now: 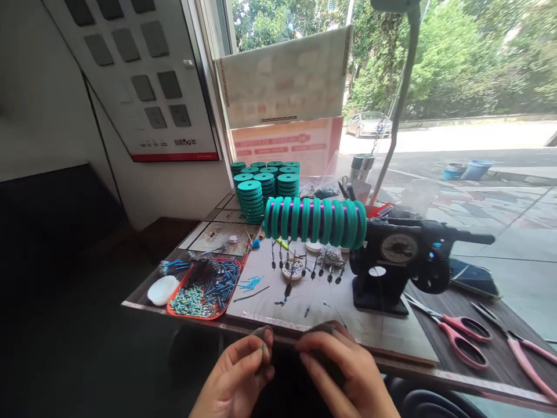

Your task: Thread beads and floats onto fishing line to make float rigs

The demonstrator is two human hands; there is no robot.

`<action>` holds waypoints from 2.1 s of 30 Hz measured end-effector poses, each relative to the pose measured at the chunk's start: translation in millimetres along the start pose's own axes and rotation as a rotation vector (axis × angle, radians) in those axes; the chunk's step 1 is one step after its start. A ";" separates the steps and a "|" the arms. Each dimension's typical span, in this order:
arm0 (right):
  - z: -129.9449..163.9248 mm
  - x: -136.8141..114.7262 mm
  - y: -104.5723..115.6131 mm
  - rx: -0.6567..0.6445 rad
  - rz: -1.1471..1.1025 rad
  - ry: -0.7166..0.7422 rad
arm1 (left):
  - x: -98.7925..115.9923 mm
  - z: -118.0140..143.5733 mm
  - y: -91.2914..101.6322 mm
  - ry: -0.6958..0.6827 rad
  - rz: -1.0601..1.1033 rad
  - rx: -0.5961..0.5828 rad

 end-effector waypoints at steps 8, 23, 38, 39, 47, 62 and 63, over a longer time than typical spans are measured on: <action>17.8 72.4 103.0 0.386 0.530 -0.270 | 2.5 3.1 -4.7 -0.112 -0.128 -0.067; 91.8 91.9 -46.9 -0.251 0.374 -0.286 | -3.2 15.5 -27.6 0.012 -0.167 -0.087; 60.6 17.6 -119.3 -0.645 0.102 -0.237 | 19.1 13.2 -40.2 0.076 -0.441 -0.281; 63.5 22.1 -120.1 -0.640 0.099 -0.240 | 20.4 13.2 -40.6 0.073 -0.440 -0.288; 49.2 30.6 -72.5 0.048 -0.583 -0.444 | 46.0 6.1 -24.1 -0.133 -0.518 -0.130; 6.7 23.4 -48.0 -0.091 -0.447 -0.450 | 49.8 12.5 -42.0 -0.391 -0.992 -0.120; 6.6 21.9 -47.6 -0.099 -0.450 -0.450 | 48.3 11.4 -41.7 -0.355 -0.944 -0.138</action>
Point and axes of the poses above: each hand's wrist, its own z-axis away from the middle knuckle, its own y-axis out of the back of the hand, x = y × z, the point moved 9 cm from there along -z, towards the middle knuckle, and after that the axes turned 7 degrees about x, right-handed, at the moved point
